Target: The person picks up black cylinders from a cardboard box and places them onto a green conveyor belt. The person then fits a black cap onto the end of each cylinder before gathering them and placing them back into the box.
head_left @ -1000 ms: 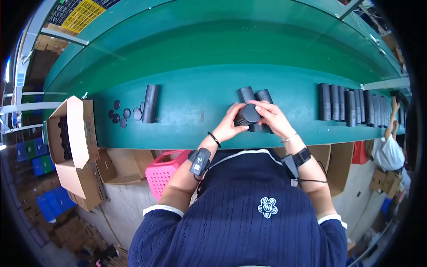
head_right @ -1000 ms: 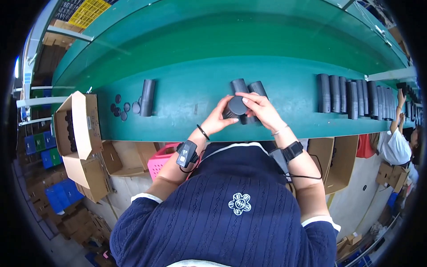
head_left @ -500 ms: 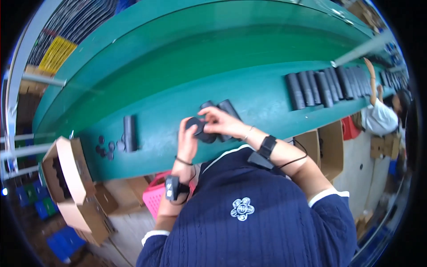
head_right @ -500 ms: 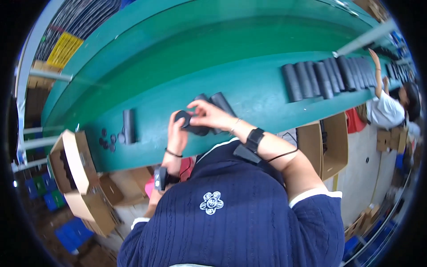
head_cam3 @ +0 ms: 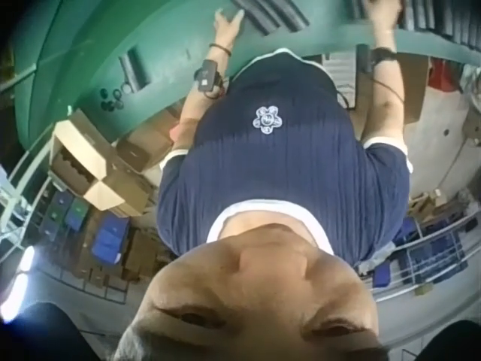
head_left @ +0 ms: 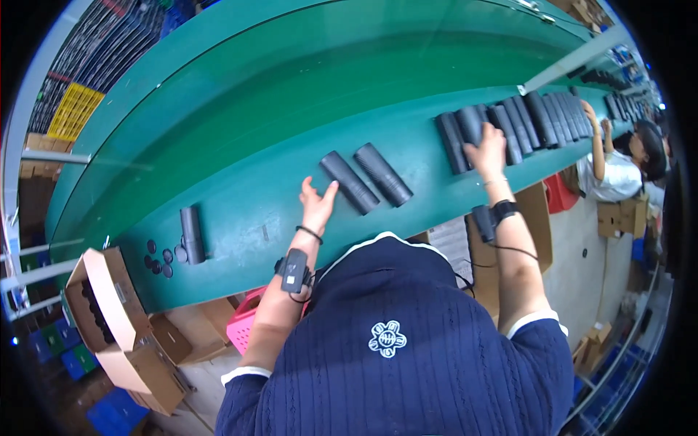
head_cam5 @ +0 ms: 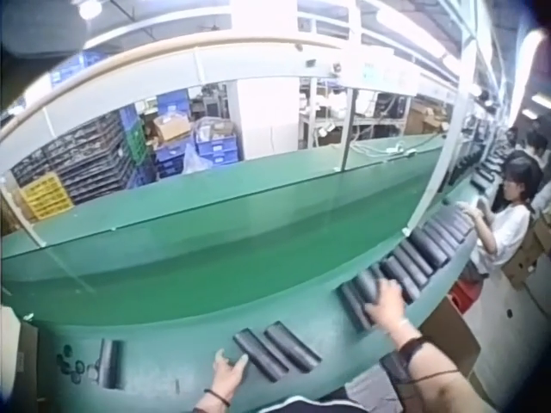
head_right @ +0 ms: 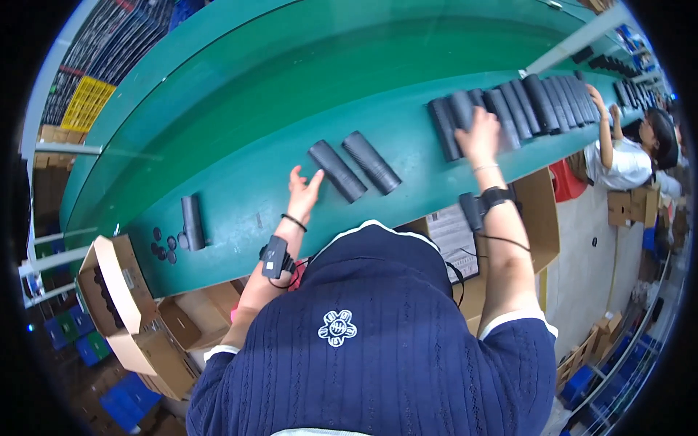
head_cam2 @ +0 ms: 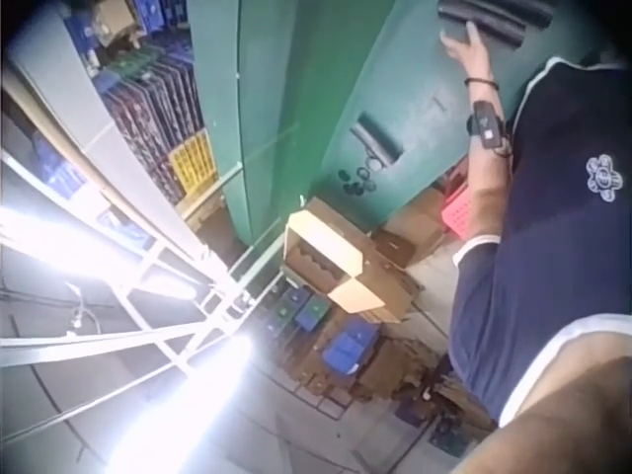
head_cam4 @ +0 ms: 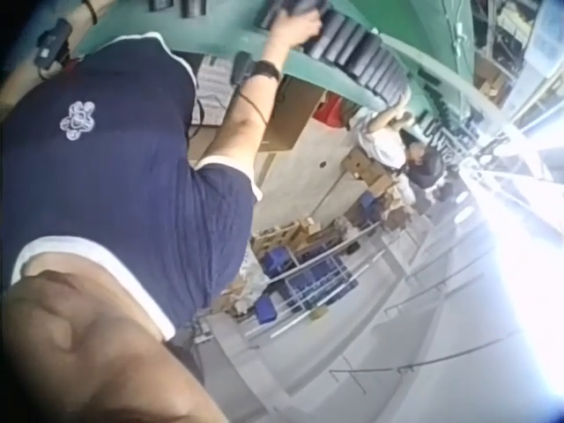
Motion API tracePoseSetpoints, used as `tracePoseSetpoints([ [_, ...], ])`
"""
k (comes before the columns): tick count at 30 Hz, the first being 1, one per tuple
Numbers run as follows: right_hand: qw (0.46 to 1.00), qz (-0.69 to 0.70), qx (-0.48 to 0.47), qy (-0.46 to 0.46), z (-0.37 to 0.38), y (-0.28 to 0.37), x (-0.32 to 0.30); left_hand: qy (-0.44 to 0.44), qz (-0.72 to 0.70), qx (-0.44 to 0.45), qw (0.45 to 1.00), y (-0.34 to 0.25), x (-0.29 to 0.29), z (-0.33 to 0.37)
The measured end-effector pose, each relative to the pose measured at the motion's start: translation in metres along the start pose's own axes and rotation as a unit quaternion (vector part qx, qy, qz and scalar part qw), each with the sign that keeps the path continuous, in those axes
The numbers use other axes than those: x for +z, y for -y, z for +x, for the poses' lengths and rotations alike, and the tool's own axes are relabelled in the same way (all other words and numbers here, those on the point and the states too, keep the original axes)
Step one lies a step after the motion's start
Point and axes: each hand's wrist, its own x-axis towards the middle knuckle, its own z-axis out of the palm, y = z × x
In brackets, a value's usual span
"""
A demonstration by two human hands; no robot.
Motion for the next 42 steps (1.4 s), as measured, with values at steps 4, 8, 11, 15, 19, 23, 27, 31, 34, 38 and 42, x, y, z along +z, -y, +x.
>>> tracePoseSetpoints([
  [4,0.989,-0.141,0.022,-0.028,0.023,-0.043,0.002,-0.009,-0.009,-0.019,1.0,-0.003,0.024,0.01],
  [8,0.988,0.036,-0.149,-0.002,0.009,0.033,0.018,-0.015,0.016,0.021,1.0,-0.022,0.035,0.004],
  [11,0.916,0.245,-0.146,0.281,-0.032,0.075,0.068,-0.041,0.059,0.06,0.996,-0.02,0.052,0.013],
  [15,0.913,0.298,-0.143,0.238,-0.048,0.111,0.033,0.036,0.002,0.09,0.995,-0.041,0.05,0.008],
  [19,0.88,0.301,-0.323,0.175,-0.072,0.135,-0.022,0.161,-0.39,0.066,0.904,-0.09,0.054,-0.035],
  [23,0.718,0.572,-0.168,0.359,-0.057,0.143,-0.024,0.287,-0.31,0.187,0.887,-0.084,0.005,-0.047],
  [27,0.523,0.644,-0.035,0.558,-0.056,0.171,-0.015,0.307,-0.315,0.175,0.881,-0.056,-0.021,-0.045],
  [31,0.546,0.626,-0.041,0.554,-0.069,0.186,0.008,0.304,-0.318,0.085,0.894,-0.046,-0.04,-0.047],
  [34,0.495,0.65,0.025,0.576,-0.077,0.191,0.018,0.298,-0.33,0.1,0.89,-0.037,-0.038,-0.055],
  [38,0.454,0.626,0.063,0.631,-0.082,0.205,0.009,0.217,-0.354,0.07,0.907,-0.03,-0.034,-0.059],
  [42,0.481,0.61,0.05,0.627,-0.083,0.209,0.014,0.172,-0.32,0.071,0.929,-0.044,-0.042,-0.065],
])
